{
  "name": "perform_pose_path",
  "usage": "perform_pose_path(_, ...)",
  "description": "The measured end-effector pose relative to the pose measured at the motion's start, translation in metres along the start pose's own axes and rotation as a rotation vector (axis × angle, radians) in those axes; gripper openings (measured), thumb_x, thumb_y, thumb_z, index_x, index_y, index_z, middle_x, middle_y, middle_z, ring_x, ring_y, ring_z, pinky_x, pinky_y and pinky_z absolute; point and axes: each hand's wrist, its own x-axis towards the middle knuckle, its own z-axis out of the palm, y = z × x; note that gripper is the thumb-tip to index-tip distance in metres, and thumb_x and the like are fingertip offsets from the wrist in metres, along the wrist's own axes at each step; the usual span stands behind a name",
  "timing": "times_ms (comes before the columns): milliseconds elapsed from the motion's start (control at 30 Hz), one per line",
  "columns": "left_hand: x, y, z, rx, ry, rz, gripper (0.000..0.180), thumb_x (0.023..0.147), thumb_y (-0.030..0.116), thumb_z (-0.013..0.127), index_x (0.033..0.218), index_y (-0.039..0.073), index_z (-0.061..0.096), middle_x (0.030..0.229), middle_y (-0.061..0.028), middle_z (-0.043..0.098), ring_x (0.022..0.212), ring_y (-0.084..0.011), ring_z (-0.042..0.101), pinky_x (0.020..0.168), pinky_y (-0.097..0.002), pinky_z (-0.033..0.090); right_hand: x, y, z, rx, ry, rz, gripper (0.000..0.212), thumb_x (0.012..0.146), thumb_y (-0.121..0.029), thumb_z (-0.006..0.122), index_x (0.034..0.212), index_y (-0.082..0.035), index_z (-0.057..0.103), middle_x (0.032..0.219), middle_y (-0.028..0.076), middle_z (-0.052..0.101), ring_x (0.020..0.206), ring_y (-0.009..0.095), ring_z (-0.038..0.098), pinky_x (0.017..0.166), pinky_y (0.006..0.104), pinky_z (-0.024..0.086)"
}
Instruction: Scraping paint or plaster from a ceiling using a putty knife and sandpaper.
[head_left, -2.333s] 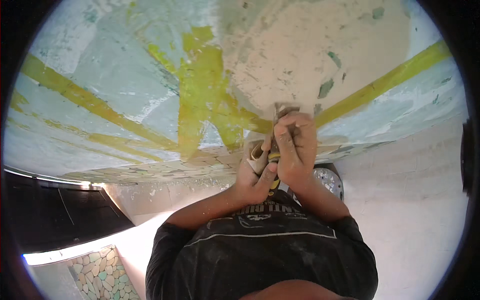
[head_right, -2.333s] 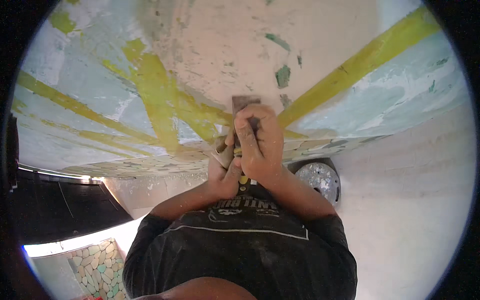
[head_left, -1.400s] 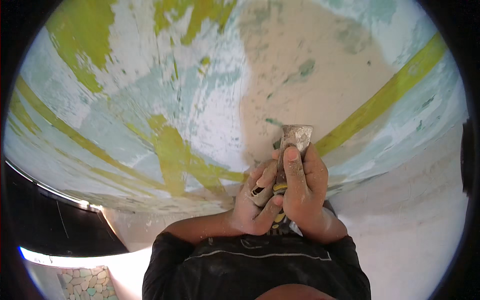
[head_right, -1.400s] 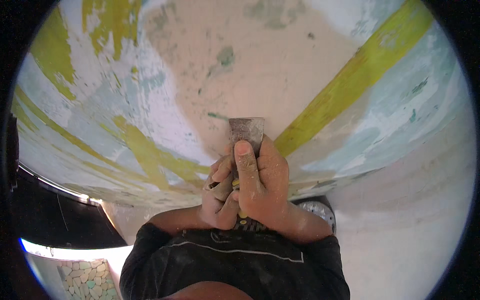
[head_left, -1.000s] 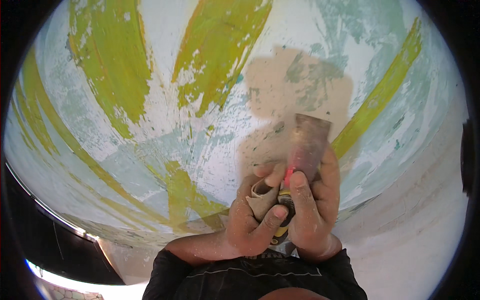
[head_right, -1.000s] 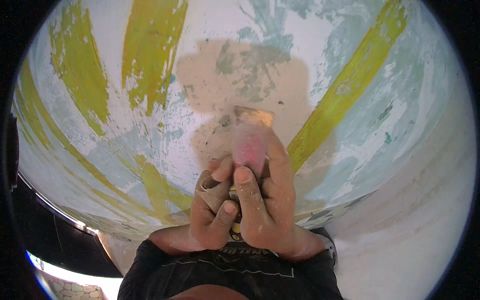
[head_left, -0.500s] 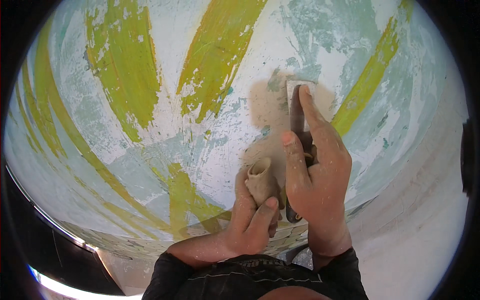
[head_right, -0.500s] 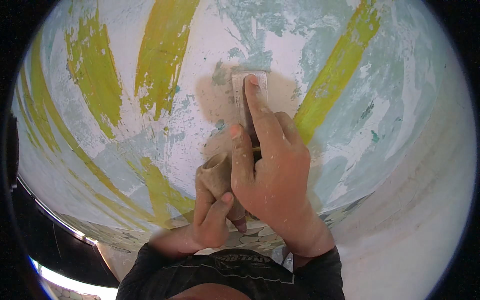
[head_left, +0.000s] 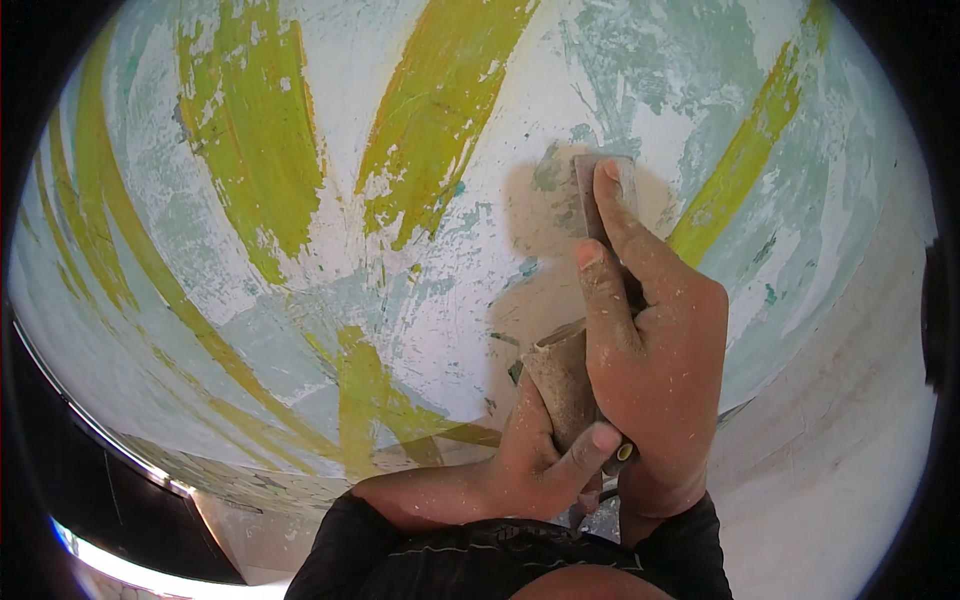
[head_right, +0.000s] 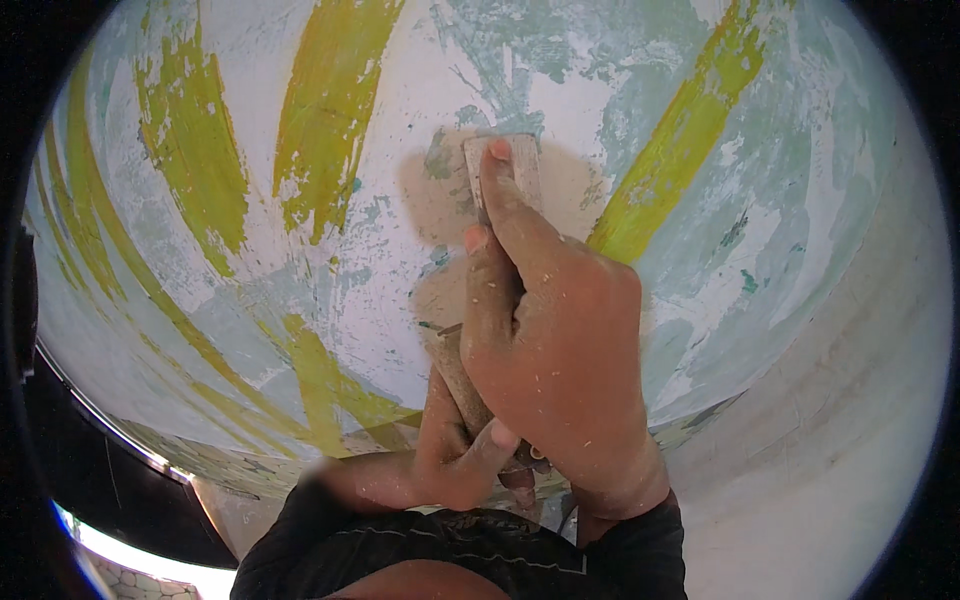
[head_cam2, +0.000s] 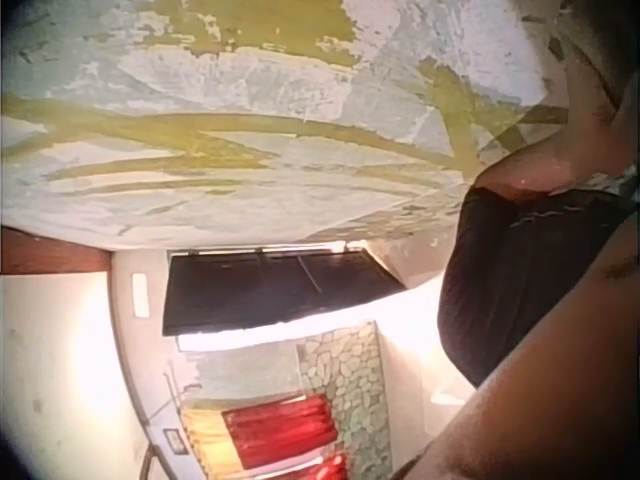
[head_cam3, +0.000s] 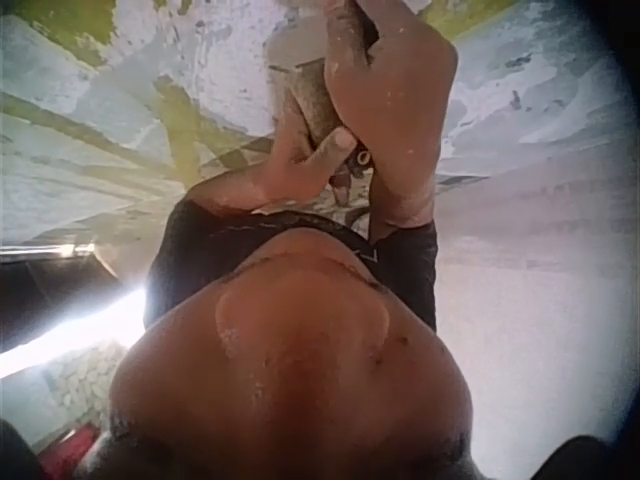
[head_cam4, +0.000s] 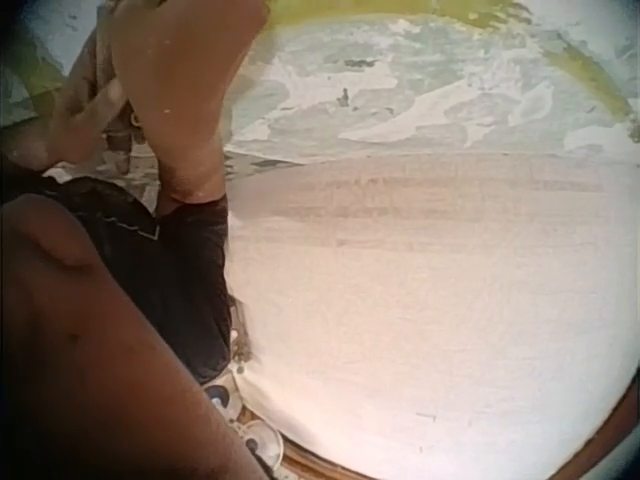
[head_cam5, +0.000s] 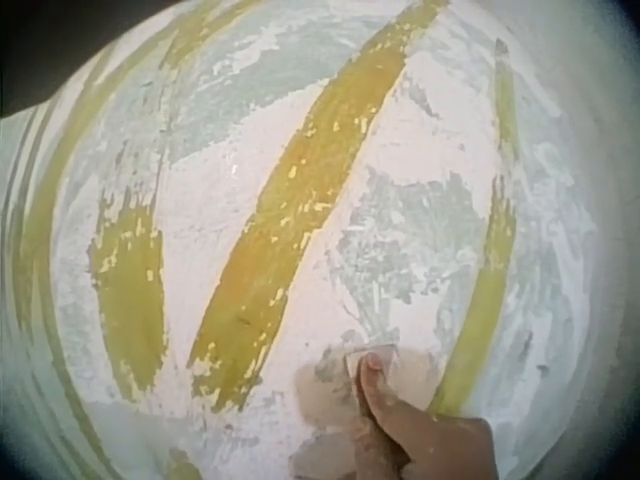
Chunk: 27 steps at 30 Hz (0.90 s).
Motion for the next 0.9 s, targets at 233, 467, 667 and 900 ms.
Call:
perform_pose_path(233, 0.002, 0.002, 0.005, -0.147, 0.005, -0.094, 0.068, 0.102, 0.017, 0.049, 0.149, 0.004, 0.001, 0.113, -0.0157, 0.054, 0.059, -0.0064, 0.057, 0.043, -0.0195, 0.047, 0.001, -0.012, -0.009, -0.132, -0.132, 0.175, 0.041, 0.093, -0.001, 0.057, 0.134, 0.002, 0.056, 0.117, 0.023, 0.068, 0.091, 0.011, 0.064, 0.078, 0.0253, 0.05)
perform_pose_path(467, 0.001, -0.005, 0.011, -0.166, -0.025, -0.15, 0.068, 0.102, 0.018, 0.05, 0.147, 0.005, 0.001, 0.111, -0.0145, 0.054, 0.055, -0.0075, 0.058, 0.042, -0.02, 0.048, 0.004, 0.002, -0.007, -0.053, 0.001, -0.006, 0.038, 0.093, -0.002, 0.057, 0.131, 0.0, 0.06, 0.111, 0.021, 0.071, 0.077, 0.011, 0.06, 0.07, 0.0255, 0.049)
perform_pose_path(667, 0.009, -0.002, 0.027, -0.165, 0.059, 0.024, 0.066, 0.102, 0.017, 0.05, 0.148, 0.001, 0.006, 0.117, -0.0158, 0.055, 0.054, -0.0094, 0.058, 0.043, -0.0188, 0.046, 0.019, -0.004, -0.019, -0.092, -0.048, -0.058, 0.037, 0.093, -0.005, 0.058, 0.129, 0.001, 0.061, 0.105, 0.025, 0.069, 0.076, 0.017, 0.065, 0.072, 0.0281, 0.051)
perform_pose_path(900, 0.019, 0.009, 0.03, -0.21, 0.084, -0.091, 0.066, 0.103, 0.016, 0.048, 0.149, 0.004, 0.002, 0.116, -0.0148, 0.055, 0.059, -0.0094, 0.059, 0.041, -0.0203, 0.047, 0.031, -0.011, -0.02, -0.118, -0.078, -0.075, 0.035, 0.091, -0.005, 0.059, 0.125, 0.0, 0.063, 0.101, 0.024, 0.07, 0.078, 0.03, 0.069, 0.075, 0.0304, 0.052)
